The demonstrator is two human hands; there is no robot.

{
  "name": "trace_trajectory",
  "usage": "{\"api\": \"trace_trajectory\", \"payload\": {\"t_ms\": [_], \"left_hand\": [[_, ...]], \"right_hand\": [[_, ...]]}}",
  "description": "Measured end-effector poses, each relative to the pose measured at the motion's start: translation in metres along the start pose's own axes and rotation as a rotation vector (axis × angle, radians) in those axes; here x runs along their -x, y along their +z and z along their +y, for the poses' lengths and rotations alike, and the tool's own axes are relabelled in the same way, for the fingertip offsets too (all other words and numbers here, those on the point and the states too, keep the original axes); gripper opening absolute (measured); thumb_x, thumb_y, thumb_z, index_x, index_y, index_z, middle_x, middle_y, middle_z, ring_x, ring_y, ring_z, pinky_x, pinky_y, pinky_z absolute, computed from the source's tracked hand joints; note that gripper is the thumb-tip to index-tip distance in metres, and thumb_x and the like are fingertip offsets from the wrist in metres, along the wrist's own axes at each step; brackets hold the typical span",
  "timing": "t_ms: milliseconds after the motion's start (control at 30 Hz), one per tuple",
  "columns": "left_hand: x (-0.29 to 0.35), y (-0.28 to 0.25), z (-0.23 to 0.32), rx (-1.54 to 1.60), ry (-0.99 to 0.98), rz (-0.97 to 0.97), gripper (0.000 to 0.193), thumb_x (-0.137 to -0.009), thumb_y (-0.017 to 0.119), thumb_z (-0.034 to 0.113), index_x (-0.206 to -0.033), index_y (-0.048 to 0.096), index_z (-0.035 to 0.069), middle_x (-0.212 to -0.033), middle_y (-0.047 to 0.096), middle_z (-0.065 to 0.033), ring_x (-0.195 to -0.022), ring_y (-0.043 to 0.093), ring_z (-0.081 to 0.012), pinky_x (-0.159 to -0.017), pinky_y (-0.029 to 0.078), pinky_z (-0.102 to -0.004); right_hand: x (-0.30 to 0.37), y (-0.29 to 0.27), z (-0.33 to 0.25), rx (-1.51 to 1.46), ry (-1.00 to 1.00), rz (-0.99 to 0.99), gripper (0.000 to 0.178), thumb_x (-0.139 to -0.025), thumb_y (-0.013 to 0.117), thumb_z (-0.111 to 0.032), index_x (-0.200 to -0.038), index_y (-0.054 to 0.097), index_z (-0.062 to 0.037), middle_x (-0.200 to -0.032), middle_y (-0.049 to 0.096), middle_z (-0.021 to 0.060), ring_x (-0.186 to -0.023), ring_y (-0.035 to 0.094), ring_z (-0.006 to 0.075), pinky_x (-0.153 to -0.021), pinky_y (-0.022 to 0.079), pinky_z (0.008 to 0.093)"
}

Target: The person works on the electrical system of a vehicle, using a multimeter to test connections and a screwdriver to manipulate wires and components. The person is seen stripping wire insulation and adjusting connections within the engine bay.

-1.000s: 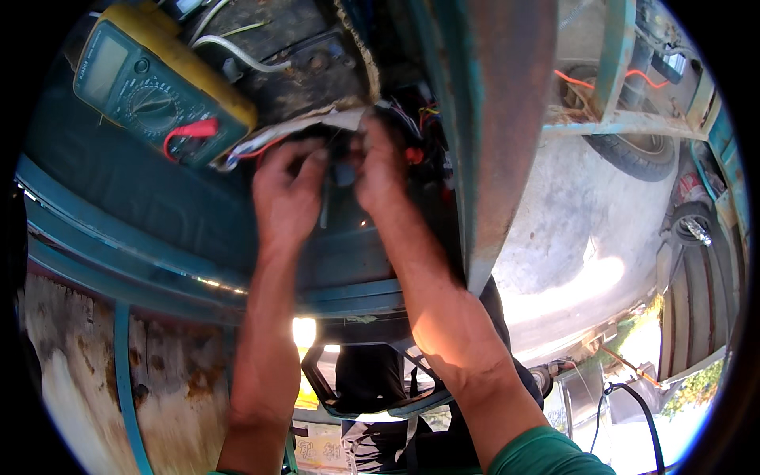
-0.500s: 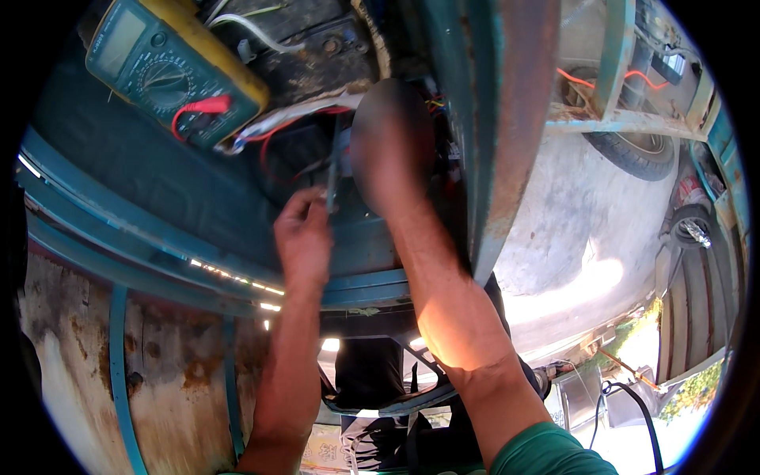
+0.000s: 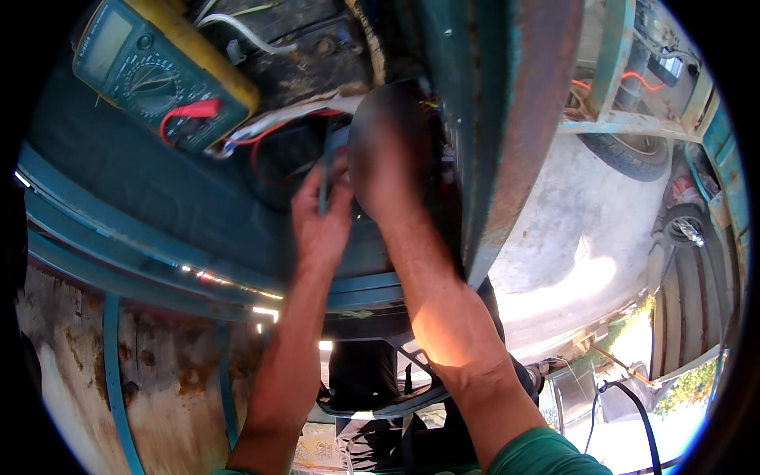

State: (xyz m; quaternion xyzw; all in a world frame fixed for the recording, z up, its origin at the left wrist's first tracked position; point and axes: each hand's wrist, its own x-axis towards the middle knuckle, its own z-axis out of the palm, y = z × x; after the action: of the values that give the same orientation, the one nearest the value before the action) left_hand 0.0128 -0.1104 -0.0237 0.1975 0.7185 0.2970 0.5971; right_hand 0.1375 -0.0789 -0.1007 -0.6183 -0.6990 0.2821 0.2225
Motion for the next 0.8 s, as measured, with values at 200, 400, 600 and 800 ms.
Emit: {"api": "trace_trajectory", "payload": {"t_ms": [200, 400, 600, 800], "left_hand": [[0.0, 0.005, 0.0, 0.073, -0.064, 0.008, 0.026, -0.092, 0.067, 0.006, -0.118, 0.068, 0.001, -0.103, 0.074, -0.0104, -0.096, 0.062, -0.011, -0.084, 0.051, -0.0307], [0.006, 0.012, 0.001, 0.093, 0.011, 0.036, 0.023, -0.099, 0.057, 0.004, -0.117, 0.071, 0.005, -0.097, 0.07, 0.0014, -0.079, 0.056, -0.0045, -0.065, 0.043, -0.0222], [0.008, 0.011, -0.004, 0.107, 0.011, 0.048, 0.023, -0.098, 0.058, 0.002, -0.117, 0.07, 0.002, -0.098, 0.071, -0.0004, -0.084, 0.059, -0.0067, -0.073, 0.046, -0.0225], [0.004, 0.012, -0.004, 0.117, 0.041, 0.041, 0.019, -0.099, 0.061, 0.003, -0.115, 0.07, -0.001, -0.102, 0.074, -0.0049, -0.092, 0.065, -0.0111, -0.083, 0.05, -0.0252]], "right_hand": [[0.008, 0.007, 0.006, -0.095, 0.02, 0.01, 0.037, -0.072, 0.082, -0.009, -0.106, 0.067, -0.0058, -0.102, 0.068, 0.0138, -0.092, 0.066, 0.0341, -0.079, 0.055, 0.0419], [0.013, 0.014, 0.016, -0.082, -0.081, 0.114, 0.029, -0.069, 0.08, -0.01, -0.095, 0.067, -0.0076, -0.092, 0.066, 0.0123, -0.082, 0.063, 0.0349, -0.071, 0.052, 0.0432], [0.011, 0.011, 0.015, -0.053, -0.072, 0.075, 0.03, -0.068, 0.079, -0.009, -0.095, 0.067, -0.0077, -0.09, 0.065, 0.0122, -0.082, 0.063, 0.0346, -0.07, 0.052, 0.0434], [-0.019, 0.006, -0.023, -1.291, 1.613, 0.229, 0.013, -0.088, 0.071, -0.019, -0.082, 0.061, -0.0141, -0.07, 0.055, -0.0006, -0.061, 0.053, 0.0159, -0.057, 0.045, 0.0305]]}}
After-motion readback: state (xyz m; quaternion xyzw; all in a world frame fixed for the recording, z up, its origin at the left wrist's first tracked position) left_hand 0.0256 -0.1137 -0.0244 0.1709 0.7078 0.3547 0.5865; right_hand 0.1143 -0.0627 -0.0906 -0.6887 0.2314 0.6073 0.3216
